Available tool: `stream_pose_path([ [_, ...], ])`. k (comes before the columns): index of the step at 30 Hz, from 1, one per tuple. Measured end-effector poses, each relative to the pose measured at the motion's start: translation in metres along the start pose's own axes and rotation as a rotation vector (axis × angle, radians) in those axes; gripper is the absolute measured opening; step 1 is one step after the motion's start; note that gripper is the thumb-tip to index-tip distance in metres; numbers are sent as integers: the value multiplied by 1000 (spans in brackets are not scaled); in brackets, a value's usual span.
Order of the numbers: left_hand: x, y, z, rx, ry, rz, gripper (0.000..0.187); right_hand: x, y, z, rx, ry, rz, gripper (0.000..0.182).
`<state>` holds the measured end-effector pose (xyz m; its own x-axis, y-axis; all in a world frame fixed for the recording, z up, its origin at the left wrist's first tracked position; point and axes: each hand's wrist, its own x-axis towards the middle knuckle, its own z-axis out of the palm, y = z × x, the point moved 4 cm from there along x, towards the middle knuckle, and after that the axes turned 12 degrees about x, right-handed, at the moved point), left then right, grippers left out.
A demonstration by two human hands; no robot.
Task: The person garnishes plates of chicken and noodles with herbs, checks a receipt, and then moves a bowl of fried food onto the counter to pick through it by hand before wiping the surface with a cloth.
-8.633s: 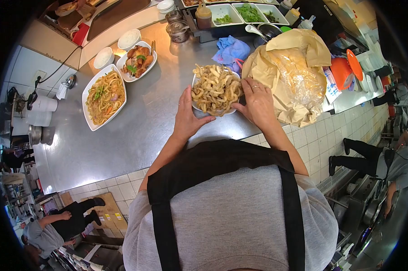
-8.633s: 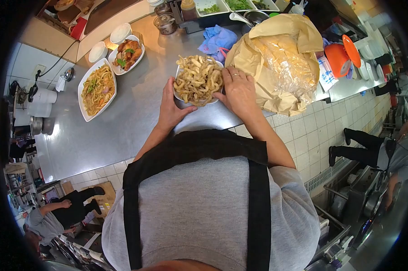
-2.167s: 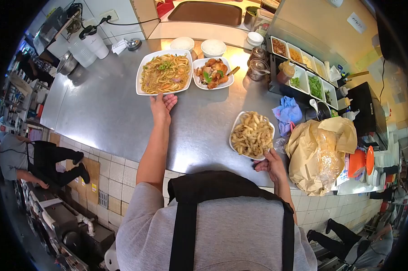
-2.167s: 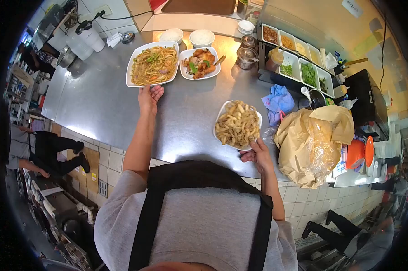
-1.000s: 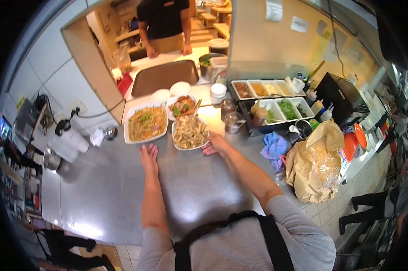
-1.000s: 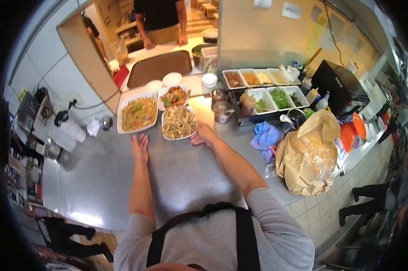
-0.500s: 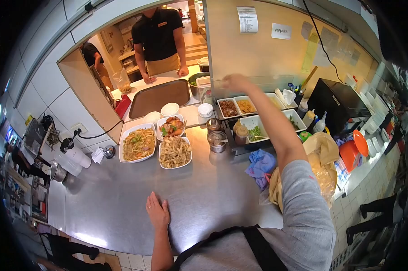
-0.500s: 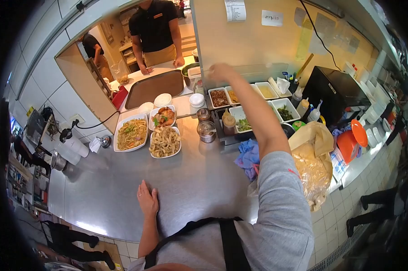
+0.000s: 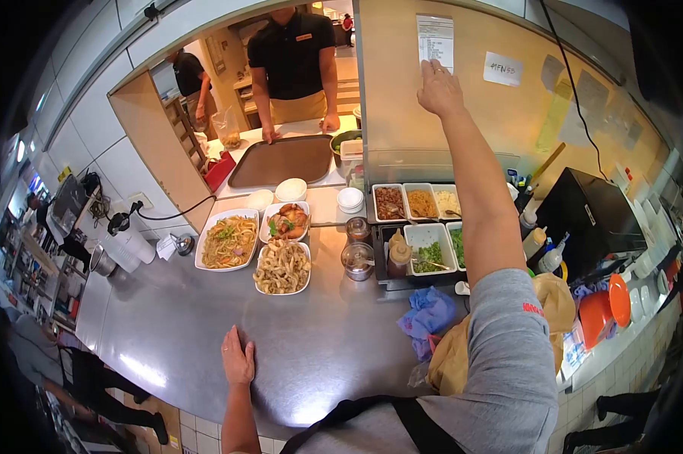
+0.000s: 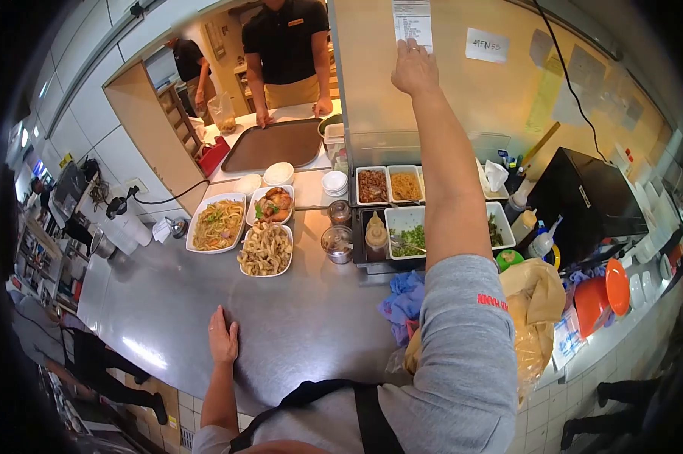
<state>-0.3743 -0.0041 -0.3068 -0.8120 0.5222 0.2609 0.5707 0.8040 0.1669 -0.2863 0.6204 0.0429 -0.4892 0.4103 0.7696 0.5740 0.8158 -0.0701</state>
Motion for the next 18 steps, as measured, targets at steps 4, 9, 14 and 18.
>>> stream_pose_path([
  [4, 1, 3, 2, 41, -3, 3, 58, 0, 6, 8, 54, -14, 18, 56],
  [9, 1, 2, 4, 47, -2, 11, 60, 5, 8, 6, 61, 37, 8, 56],
  [14, 1, 0, 6, 69, -6, 4, 60, 8, 4, 2, 79, 26, 37, 52],
  [18, 2, 2, 3, 52, -8, 3, 60, 9, 4, 1, 56, 10, 13, 54],
])
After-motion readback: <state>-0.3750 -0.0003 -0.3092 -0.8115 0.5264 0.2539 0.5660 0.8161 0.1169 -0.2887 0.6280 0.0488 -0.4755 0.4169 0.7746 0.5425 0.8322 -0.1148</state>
